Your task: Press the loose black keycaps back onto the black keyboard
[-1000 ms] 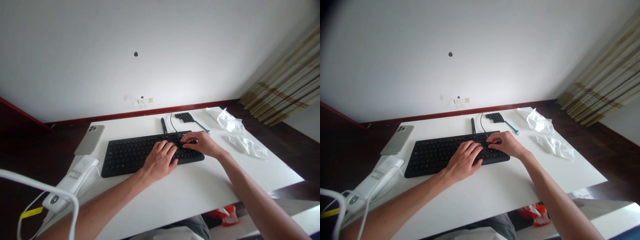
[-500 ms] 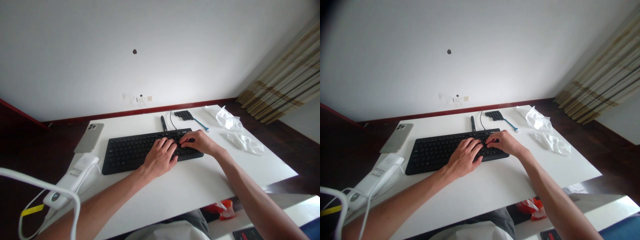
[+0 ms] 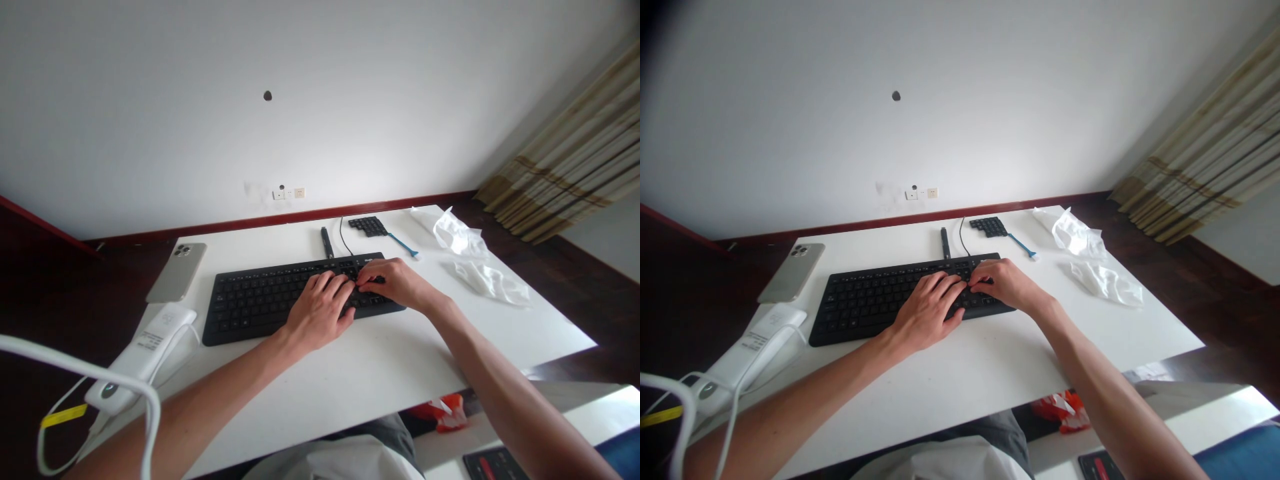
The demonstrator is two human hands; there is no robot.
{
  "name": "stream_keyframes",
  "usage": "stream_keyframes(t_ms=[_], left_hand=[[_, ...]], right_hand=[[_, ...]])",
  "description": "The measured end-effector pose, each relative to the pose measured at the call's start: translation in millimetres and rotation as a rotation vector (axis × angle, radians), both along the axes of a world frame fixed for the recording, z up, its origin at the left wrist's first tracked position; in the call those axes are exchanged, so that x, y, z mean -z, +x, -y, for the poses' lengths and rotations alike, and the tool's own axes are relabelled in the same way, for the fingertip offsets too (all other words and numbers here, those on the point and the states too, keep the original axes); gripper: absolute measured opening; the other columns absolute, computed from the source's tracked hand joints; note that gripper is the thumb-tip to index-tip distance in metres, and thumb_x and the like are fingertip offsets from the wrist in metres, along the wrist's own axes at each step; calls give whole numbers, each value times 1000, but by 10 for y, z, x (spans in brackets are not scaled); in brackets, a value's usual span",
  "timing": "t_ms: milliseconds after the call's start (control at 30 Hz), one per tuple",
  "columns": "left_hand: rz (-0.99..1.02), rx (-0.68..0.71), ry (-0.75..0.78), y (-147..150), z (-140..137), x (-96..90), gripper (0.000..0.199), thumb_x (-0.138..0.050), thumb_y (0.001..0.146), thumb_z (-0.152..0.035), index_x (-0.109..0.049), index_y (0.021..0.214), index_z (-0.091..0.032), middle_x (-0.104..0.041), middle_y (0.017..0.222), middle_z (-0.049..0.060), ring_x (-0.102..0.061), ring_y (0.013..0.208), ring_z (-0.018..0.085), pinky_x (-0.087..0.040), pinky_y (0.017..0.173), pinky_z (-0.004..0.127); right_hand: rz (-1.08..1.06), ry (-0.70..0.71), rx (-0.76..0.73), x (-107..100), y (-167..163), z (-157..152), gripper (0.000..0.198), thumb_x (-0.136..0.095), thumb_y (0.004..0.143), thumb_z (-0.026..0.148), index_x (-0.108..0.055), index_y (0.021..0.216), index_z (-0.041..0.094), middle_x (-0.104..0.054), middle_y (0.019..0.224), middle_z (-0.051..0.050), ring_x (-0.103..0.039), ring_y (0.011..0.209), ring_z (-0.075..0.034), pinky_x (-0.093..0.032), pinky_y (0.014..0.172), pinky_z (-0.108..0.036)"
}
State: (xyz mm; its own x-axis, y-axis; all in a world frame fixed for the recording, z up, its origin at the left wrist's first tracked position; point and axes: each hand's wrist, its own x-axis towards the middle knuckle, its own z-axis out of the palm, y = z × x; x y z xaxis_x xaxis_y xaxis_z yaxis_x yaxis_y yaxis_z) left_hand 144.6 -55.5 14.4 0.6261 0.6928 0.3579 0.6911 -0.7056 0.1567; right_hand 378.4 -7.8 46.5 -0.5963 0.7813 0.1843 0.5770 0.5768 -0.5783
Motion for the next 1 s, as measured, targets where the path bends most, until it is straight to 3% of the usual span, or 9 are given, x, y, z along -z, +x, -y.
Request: stream_keyframes(t_ms=[400,667,767,1000], left_hand=[[-24,-7,-11,-3,-5,6,45,-53,101,-38,-58,141,-17,-61,142,10,-49,132,32,-41,111,47],[-4,-4,-14,1,-11,16,45,-53,101,-37,-58,141,-18,-61,143,11,-49,132,33,-42,110,49],[1,-1,-22,0,-14,13,46,-52,101,-37,-57,143,-18,-60,143,11,-49,132,32,-42,111,49],[-21,-20,-43,-7,-5,-13,56,-55,100,-49,-51,150,-24,-49,156,10,-42,142,33,-36,119,53]], right_hand=[[-15,-83,-28,-7,51,-27,11,-67,94,29,-77,92,23,-74,92,-4,-68,82,-19,-52,75,-31],[-11,-67,-10,-36,57,-23,11,-69,92,32,-77,92,24,-75,92,-3,-68,82,-19,-51,75,-31],[-62,-55,107,-15,81,-48,17,-71,91,39,-78,91,24,-76,88,-3,-66,77,-19,-52,72,-32],[-340,112,578,253,303,-292,30,-71,87,50,-78,87,21,-76,81,-5,-63,70,-21,-51,68,-35]])
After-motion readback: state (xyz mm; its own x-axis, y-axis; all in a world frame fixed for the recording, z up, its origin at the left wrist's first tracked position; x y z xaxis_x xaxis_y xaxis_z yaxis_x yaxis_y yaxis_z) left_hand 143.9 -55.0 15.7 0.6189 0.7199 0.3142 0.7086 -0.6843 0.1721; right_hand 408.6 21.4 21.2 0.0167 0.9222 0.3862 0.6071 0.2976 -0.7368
